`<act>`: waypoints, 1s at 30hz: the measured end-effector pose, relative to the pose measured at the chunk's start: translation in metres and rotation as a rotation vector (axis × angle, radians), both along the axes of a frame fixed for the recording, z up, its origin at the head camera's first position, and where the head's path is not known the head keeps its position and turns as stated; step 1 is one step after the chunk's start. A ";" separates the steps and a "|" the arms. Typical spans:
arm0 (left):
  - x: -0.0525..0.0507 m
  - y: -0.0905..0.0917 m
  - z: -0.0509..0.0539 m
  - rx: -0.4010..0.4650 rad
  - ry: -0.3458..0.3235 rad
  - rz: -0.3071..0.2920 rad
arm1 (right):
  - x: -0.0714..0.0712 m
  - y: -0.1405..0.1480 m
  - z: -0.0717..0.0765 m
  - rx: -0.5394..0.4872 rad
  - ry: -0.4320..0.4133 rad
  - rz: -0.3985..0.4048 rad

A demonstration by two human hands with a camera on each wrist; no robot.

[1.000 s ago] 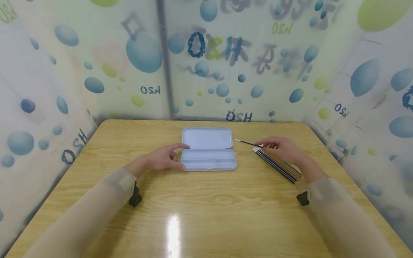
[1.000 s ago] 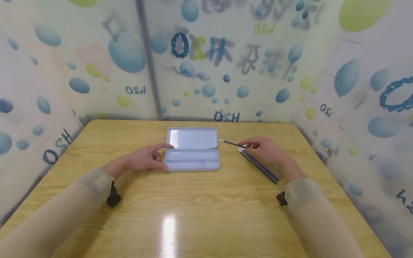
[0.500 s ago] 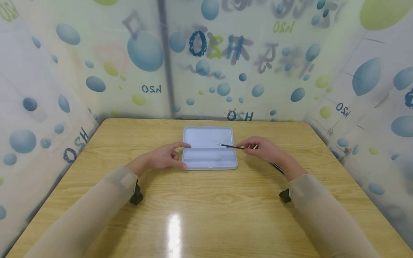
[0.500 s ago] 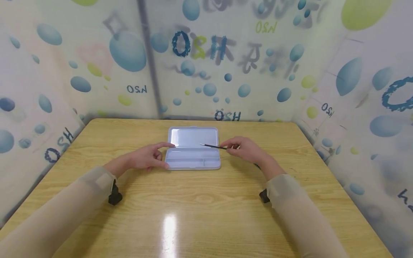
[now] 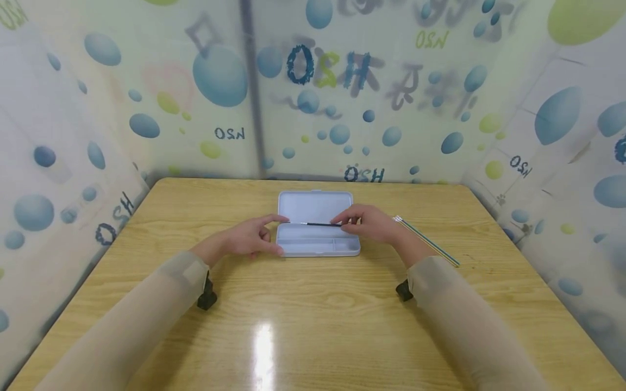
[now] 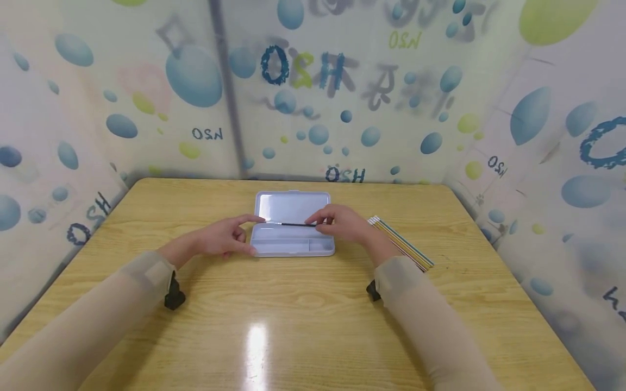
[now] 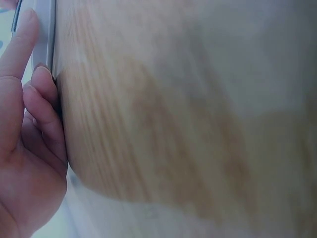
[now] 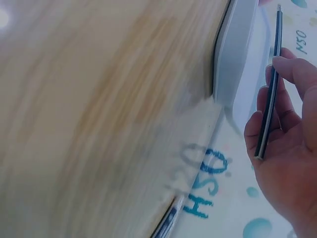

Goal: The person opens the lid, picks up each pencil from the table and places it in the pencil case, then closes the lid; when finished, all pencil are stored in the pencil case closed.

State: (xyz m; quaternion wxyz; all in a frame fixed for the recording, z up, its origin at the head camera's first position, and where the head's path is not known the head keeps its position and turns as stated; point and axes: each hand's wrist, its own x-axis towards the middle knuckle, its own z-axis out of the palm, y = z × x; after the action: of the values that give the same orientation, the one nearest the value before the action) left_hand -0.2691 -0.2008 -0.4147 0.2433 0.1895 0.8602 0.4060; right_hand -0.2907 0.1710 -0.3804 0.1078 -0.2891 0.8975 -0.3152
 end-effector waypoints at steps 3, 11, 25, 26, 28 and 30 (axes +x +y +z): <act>0.000 0.000 0.000 -0.005 -0.002 -0.001 | -0.002 -0.010 -0.001 0.010 -0.012 0.007; -0.001 0.000 0.000 -0.018 0.007 -0.008 | -0.005 -0.029 -0.009 0.024 -0.045 0.022; -0.002 0.000 0.000 -0.027 0.009 -0.013 | -0.007 -0.044 -0.011 0.092 -0.052 0.102; -0.001 0.000 0.000 -0.027 0.011 -0.015 | -0.008 -0.045 -0.011 0.095 -0.051 0.106; -0.001 0.000 0.000 -0.027 0.012 -0.013 | -0.008 -0.046 -0.011 0.098 -0.053 0.112; 0.000 0.000 0.000 -0.025 0.012 -0.011 | -0.008 -0.047 -0.011 0.101 -0.047 0.123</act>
State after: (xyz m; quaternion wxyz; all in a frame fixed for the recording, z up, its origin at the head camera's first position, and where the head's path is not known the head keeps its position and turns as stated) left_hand -0.2695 -0.2006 -0.4143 0.2428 0.1935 0.8656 0.3928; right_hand -0.2988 0.1244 -0.3916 0.1626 -0.3305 0.8899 -0.2689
